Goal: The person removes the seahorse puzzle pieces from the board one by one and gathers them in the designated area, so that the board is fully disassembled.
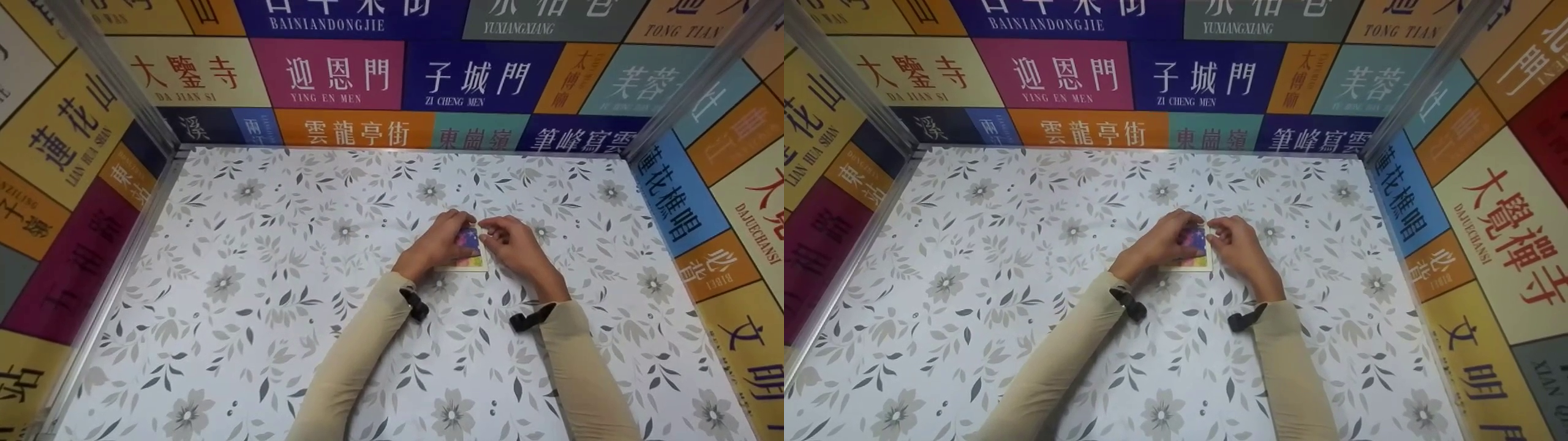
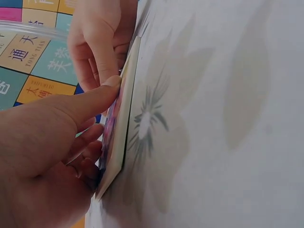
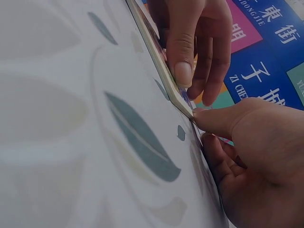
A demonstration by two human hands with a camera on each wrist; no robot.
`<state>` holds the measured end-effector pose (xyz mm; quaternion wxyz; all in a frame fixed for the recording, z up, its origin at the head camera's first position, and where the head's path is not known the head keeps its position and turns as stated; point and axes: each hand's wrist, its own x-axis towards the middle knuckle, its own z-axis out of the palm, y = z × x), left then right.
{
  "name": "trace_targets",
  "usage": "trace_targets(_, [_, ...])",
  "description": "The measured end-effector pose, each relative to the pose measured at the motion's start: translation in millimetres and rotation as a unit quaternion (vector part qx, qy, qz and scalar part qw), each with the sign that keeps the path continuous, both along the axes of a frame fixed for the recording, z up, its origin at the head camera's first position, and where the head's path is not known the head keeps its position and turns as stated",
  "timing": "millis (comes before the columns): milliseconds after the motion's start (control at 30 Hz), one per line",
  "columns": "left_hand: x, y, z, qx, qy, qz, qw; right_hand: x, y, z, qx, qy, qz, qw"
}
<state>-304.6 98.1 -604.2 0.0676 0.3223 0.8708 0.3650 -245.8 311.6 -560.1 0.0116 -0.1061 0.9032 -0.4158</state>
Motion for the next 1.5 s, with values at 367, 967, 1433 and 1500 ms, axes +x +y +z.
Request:
trace_targets(367, [27.9,-9.2,59.5,-0.017,-0.042,-0.004,0.999,-0.6,0,-0.6,-0.002,-0.003,-0.001,1.0])
trace_targets(967, [32.2,-12.2,62.5,-0.051,-0.039,0.033,0.9974,1.4,-1,-1.0,0.001,0.012,-0.005,0.9999])
trace_targets(1433, [26.5,-7.4,69.1,-0.082,-0.004,0.023,0.9964,1.8,0,-0.3,-0.005,0.0,-0.008,1.0])
trace_targets(1500, [25.4,-7.8,69.9,-0.079,-0.013,0.027,0.9964,1.1,-1,-0.6,-0.007,0.0,-0.006,1.0])
